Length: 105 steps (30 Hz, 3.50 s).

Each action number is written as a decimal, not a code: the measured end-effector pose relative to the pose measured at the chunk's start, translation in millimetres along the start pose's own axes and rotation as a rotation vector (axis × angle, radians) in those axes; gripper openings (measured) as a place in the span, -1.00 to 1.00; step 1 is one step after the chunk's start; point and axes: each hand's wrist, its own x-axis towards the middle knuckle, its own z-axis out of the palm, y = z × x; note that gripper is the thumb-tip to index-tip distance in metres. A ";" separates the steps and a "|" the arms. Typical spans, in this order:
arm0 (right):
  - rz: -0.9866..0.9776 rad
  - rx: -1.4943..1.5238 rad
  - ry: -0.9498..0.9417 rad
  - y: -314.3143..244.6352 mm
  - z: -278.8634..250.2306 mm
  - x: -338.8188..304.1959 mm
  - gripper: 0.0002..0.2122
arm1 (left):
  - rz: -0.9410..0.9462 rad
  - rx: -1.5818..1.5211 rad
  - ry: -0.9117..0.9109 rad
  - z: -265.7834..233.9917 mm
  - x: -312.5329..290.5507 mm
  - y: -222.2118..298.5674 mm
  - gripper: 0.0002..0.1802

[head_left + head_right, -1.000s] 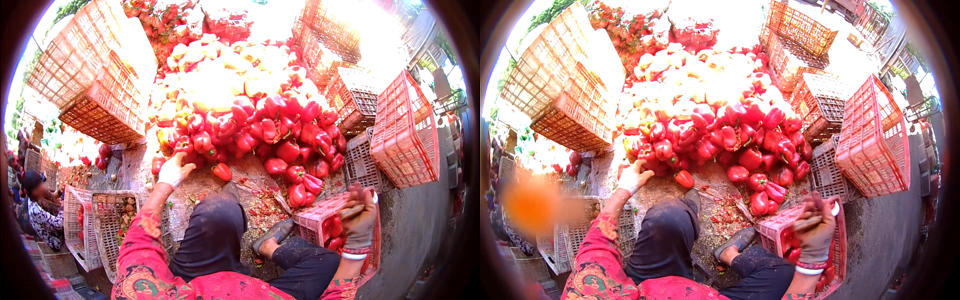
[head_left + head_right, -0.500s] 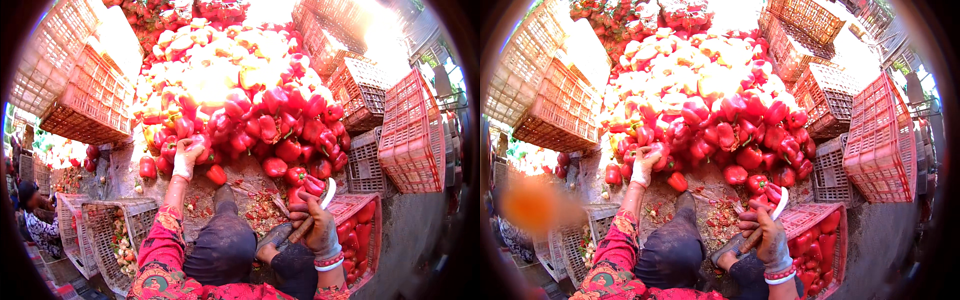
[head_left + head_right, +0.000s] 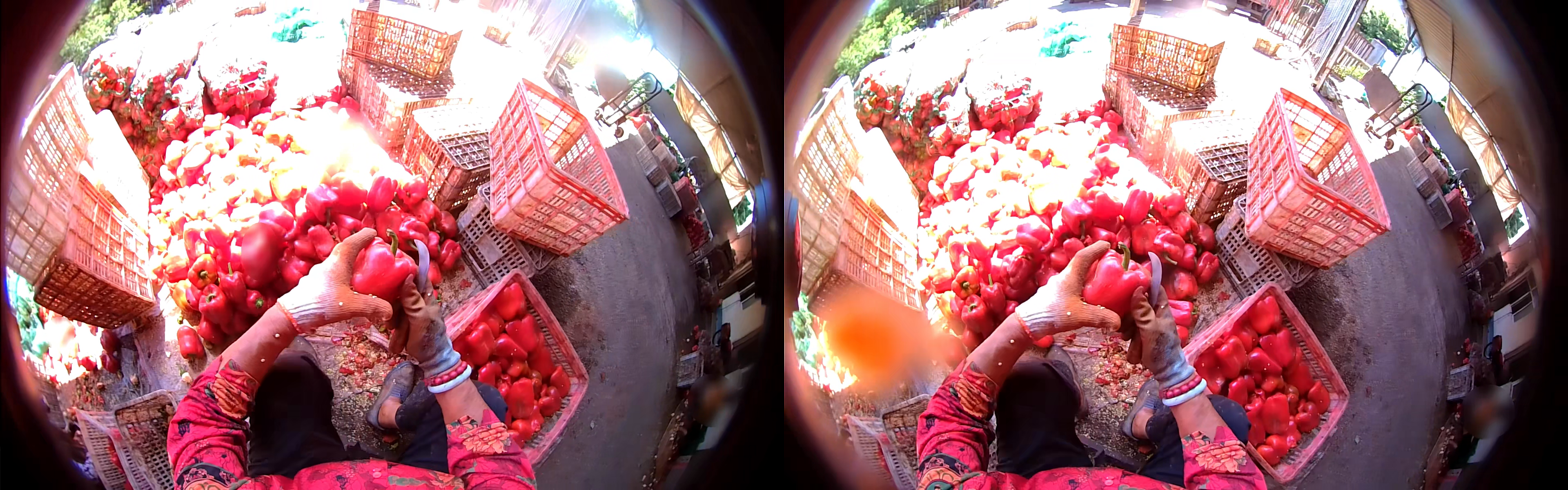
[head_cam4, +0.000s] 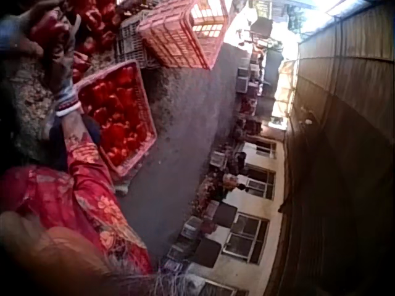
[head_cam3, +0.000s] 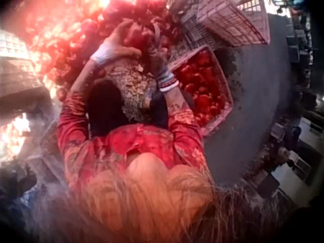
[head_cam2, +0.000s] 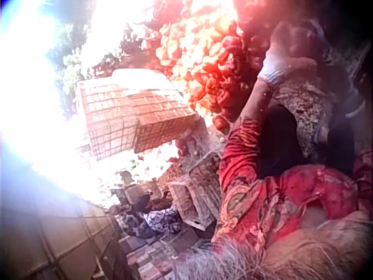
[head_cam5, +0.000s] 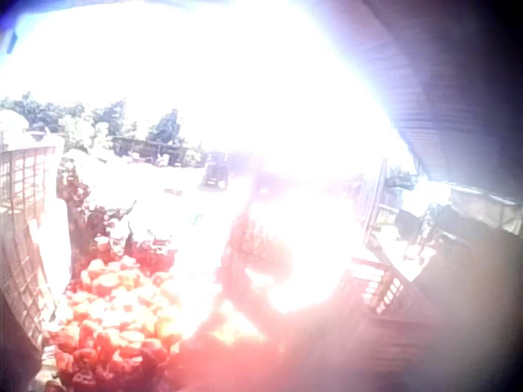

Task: The person de-cores red bell peppers using a small curved knife, placing the processed peppers into a crate and the discarded cores onto the ground.

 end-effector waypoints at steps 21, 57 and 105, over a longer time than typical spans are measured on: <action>0.040 -0.459 0.011 -0.4 -51.5 -30.7 -0.30 | 0.380 0.343 0.274 86.1 13.2 -10.0 0.04; 0.372 0.252 -0.192 21.4 -49.4 -8.5 -0.56 | -0.245 -1.072 -0.213 63.5 23.2 -85.0 -0.32; 0.237 -0.338 0.383 48.0 -37.2 4.5 -0.72 | 0.021 0.204 0.504 97.8 41.0 -91.1 -0.71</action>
